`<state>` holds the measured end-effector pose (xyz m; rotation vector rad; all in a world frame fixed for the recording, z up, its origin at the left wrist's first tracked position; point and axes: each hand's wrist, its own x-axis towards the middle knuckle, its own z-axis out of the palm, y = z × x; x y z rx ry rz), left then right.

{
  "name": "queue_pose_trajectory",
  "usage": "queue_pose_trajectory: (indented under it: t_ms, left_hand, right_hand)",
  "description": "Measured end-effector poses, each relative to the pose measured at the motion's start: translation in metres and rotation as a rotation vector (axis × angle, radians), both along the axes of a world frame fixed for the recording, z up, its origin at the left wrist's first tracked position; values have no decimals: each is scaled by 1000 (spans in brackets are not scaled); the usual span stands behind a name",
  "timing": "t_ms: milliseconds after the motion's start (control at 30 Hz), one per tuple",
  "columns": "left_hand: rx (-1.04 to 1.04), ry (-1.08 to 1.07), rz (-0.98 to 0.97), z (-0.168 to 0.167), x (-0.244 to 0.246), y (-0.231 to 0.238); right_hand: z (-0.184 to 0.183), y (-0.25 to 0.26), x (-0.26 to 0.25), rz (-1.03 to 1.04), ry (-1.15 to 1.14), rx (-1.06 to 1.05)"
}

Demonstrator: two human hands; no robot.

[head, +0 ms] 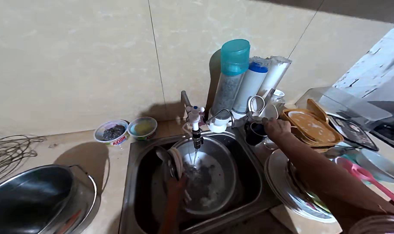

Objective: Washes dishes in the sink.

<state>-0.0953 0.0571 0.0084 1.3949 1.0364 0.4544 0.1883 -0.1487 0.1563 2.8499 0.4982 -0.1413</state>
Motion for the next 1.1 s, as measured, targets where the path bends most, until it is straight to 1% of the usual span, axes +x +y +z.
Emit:
queue_pose_trajectory:
  t_ms: [67, 100, 200, 267, 300, 333, 433, 500, 567, 600, 700, 833, 900, 933, 1000, 1067, 1100]
  left_hand:
    - [-17, -6, 2, 2, 1, 1]
    - [-20, -13, 13, 2, 1, 2]
    - [-16, -42, 46, 1, 1, 2]
    - [-16, -39, 57, 1, 2, 2]
    - [-11, -26, 61, 2, 2, 2]
    - [-8, -16, 58, 3, 1, 2]
    - [16, 10, 32, 4, -1, 2]
    - [37, 28, 33, 6, -1, 1]
    - [43, 31, 58, 8, -1, 2]
    - [57, 28, 65, 9, -2, 3]
    - [153, 77, 35, 7, -3, 1]
    - [338, 301, -40, 21, -1, -4]
    - [430, 349, -68, 20, 0, -5]
    - [475, 349, -81, 19, 0, -6]
    - [533, 342, -97, 15, -1, -8]
    - [541, 349, -103, 15, 0, -9]
    - [542, 348, -102, 15, -1, -9]
  right_hand:
    - [-7, -1, 5, 23, -2, -89]
    - [-9, 4, 1, 50, -12, -84]
    - [-21, 29, -33, 205, -44, 86]
    - [-41, 56, -74, 298, 49, 144]
    - [-55, 70, -96, 327, 142, 133]
    - [-71, 84, -118, 341, 284, 134]
    - [-137, 113, -162, 371, 623, 219]
    - [-182, 126, -175, 371, 735, 274]
    - [-207, 131, -184, 366, 767, 296]
    - [-209, 132, -185, 370, 761, 301]
    - [-190, 123, -183, 373, 744, 270]
    - [-158, 120, -179, 297, 692, 326]
    - [-148, 121, -175, 342, 664, 337]
    - [-148, 120, -173, 395, 629, 395]
    - [-162, 117, -168, 517, 452, 639]
    - [-176, 118, -164, 573, 266, 872]
    - [-178, 118, -162, 584, 231, 930]
